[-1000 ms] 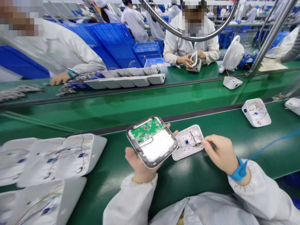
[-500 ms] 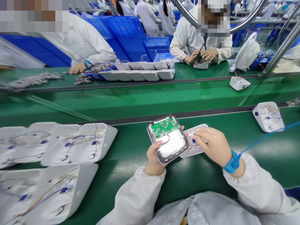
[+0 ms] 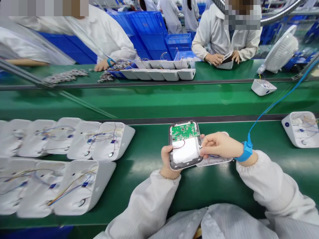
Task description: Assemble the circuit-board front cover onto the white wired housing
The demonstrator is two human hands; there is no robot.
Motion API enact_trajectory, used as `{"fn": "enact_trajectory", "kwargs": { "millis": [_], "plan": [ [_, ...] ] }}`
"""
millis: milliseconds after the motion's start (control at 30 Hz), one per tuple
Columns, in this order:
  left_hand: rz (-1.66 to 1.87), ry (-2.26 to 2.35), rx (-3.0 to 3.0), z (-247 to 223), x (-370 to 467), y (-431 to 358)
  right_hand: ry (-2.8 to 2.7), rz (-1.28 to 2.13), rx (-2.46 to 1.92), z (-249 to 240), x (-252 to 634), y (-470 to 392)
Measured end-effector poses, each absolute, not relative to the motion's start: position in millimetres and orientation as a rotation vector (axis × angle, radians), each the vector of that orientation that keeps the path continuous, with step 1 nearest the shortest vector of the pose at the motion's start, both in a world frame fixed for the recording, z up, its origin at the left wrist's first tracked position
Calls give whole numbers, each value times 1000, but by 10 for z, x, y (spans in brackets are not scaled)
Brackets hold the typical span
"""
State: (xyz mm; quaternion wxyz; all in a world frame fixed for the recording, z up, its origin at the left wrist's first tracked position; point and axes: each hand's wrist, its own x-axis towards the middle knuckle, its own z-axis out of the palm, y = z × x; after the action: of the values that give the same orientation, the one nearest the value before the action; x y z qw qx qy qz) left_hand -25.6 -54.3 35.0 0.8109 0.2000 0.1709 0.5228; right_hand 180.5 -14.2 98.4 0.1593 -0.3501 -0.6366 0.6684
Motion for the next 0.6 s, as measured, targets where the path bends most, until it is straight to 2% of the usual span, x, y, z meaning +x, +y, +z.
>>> {"fn": "enact_trajectory", "kwargs": {
  "millis": [100, 367, 600],
  "plan": [
    [1142, 448, 433, 360, -237, -549, -1795, 1852, -1066, 954, 1753, -206],
    [1170, 493, 431, 441, -191, -567, -2161, 871, -1231, 1037, 1773, -285],
    [977, 327, 504, 430, -225, -645, -2464, 373, -1365, 989, 1851, -233]
  ]
}}
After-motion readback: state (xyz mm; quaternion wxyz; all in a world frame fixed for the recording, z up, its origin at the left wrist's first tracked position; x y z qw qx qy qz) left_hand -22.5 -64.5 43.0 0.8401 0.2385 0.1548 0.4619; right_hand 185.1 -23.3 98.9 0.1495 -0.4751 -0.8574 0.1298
